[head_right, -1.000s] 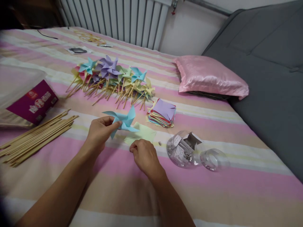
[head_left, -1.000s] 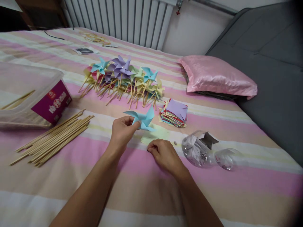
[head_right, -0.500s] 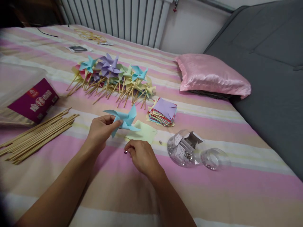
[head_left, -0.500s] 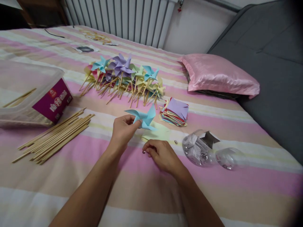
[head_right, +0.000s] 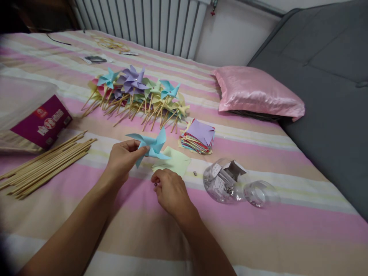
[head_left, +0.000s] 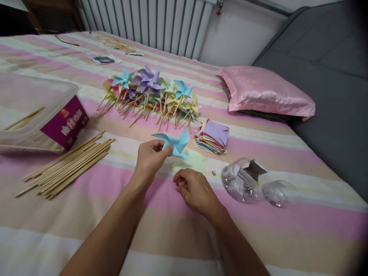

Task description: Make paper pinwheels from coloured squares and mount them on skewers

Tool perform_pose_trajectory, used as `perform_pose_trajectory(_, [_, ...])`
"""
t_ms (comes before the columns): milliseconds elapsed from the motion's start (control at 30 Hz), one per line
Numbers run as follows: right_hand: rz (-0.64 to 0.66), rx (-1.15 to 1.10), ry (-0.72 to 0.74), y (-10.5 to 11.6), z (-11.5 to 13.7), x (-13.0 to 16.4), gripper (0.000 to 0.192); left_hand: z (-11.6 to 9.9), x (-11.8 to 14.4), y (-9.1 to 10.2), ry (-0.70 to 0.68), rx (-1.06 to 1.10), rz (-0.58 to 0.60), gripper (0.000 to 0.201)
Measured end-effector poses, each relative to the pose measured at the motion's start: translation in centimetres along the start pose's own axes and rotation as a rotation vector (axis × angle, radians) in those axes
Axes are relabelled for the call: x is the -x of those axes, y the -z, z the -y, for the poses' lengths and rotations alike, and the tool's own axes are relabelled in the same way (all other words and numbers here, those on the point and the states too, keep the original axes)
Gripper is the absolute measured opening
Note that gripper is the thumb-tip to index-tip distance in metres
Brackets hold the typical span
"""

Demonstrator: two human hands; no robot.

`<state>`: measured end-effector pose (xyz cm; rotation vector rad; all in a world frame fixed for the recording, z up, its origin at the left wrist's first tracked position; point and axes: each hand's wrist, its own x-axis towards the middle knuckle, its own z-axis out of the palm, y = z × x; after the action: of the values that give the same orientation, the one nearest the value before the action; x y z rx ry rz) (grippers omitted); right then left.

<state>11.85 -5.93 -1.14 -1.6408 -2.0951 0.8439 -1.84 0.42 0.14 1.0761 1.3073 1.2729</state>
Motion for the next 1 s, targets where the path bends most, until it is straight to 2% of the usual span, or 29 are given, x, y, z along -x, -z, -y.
perform_pose_trajectory(333, [0.059,0.190,-0.134,-0.49,0.38,-0.19,0.016,-0.06,0.06,-0.03,0.013,0.005,0.010,0.015])
perform_pose_trajectory(533, [0.026,0.311,-0.051,-0.96,0.07,-0.21,0.022,-0.30,0.17,-0.21,0.010,0.018,0.012,0.015])
perform_pose_trajectory(800, [0.061,0.209,-0.040,-0.18,-0.07,-0.25,0.024,0.07,-0.01,-0.10,0.008,-0.002,0.006,0.012])
perform_pose_trajectory(1000, [-0.009,0.158,-0.046,-0.69,-0.52,-0.48,0.028,-0.01,0.03,-0.07,0.010,0.006,0.010,0.012])
